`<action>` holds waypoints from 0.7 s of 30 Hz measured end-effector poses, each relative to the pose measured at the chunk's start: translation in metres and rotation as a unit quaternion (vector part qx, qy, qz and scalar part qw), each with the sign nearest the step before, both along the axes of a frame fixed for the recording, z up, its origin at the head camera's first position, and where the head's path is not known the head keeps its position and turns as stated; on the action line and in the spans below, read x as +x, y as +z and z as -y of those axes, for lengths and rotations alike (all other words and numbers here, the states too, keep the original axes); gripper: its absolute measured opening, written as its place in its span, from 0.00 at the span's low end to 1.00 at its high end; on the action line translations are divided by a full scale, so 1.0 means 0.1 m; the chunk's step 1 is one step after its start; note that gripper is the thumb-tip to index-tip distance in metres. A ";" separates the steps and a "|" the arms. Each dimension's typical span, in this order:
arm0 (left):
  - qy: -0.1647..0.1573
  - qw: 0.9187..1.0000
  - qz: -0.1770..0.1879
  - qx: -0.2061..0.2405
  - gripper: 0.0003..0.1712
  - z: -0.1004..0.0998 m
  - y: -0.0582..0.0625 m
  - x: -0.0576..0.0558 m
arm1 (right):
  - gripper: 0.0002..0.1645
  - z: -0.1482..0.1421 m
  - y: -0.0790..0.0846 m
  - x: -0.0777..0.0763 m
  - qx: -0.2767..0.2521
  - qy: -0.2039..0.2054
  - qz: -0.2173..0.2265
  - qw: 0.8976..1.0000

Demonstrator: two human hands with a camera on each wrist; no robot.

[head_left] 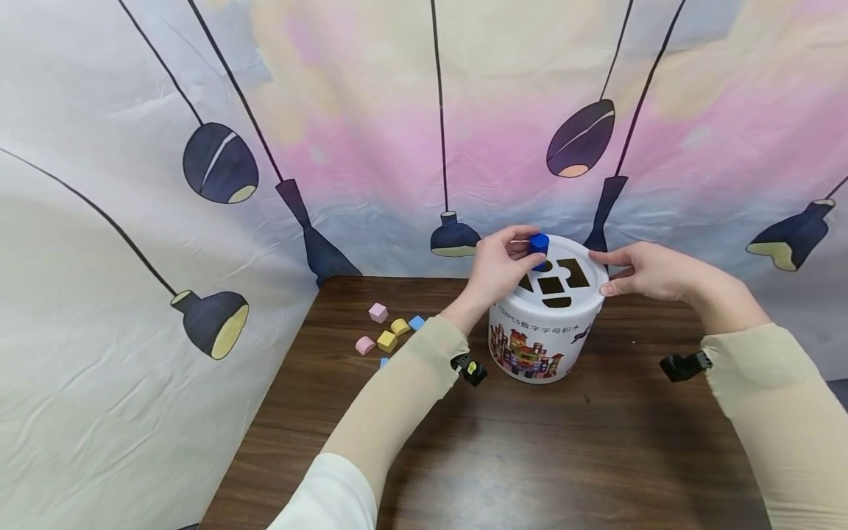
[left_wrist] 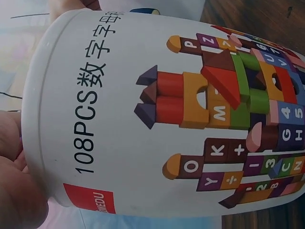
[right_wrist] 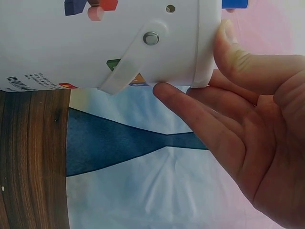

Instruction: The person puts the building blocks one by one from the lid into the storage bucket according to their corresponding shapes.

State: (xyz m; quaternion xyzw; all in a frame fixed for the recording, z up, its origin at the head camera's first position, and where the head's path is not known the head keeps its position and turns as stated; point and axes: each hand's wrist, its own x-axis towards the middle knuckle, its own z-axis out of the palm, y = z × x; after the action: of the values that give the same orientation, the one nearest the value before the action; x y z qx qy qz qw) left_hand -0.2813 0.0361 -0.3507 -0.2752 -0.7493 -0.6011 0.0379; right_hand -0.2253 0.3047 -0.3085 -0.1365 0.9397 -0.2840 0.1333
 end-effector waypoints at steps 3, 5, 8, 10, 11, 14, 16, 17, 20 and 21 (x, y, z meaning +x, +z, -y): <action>0.000 1.000 -0.004 -0.028 0.25 0.00 0.02 -0.02 | 0.47 0.00 -0.01 0.00 -0.001 -0.001 -0.001 1.000; 0.000 0.999 -0.009 -0.044 0.25 0.00 0.03 -0.03 | 0.47 0.00 -0.01 0.00 -0.002 -0.003 0.000 1.000; 0.000 0.998 -0.008 -0.059 0.25 -0.01 0.03 -0.04 | 0.47 -0.01 -0.02 0.00 -0.002 -0.005 0.001 1.000; 0.000 0.998 -0.007 -0.064 0.25 -0.02 0.03 -0.05 | 0.47 -0.01 -0.02 0.00 -0.003 -0.006 0.002 1.000; 0.001 0.998 -0.005 -0.066 0.25 -0.03 0.03 -0.05 | 0.47 0.00 -0.02 0.00 -0.005 -0.006 0.002 1.000; -0.001 0.998 -0.004 -0.069 0.24 -0.03 0.02 -0.05 | 0.47 0.00 -0.02 0.00 -0.008 -0.006 0.001 1.000; -0.003 0.998 -0.004 -0.069 0.23 -0.04 0.02 -0.06 | 0.47 0.00 -0.02 0.00 -0.009 -0.007 0.001 1.000; -0.004 0.998 -0.005 -0.069 0.23 -0.04 0.01 -0.06 | 0.47 0.00 -0.02 0.00 -0.008 -0.007 0.001 1.000; -0.008 0.997 -0.010 -0.076 0.22 -0.03 0.02 -0.07 | 0.47 -0.01 -0.02 0.00 -0.007 -0.009 0.002 1.000; -0.011 0.997 -0.012 -0.078 0.22 -0.03 0.02 -0.07 | 0.47 -0.01 -0.02 -0.01 -0.008 -0.009 0.002 1.000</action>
State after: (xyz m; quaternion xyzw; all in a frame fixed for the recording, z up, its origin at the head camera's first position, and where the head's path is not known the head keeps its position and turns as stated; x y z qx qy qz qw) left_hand -0.2885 0.0392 -0.3488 -0.2923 -0.7904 -0.5381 0.0187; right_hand -0.2259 0.3053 -0.3108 -0.1282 0.9384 -0.2928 0.1315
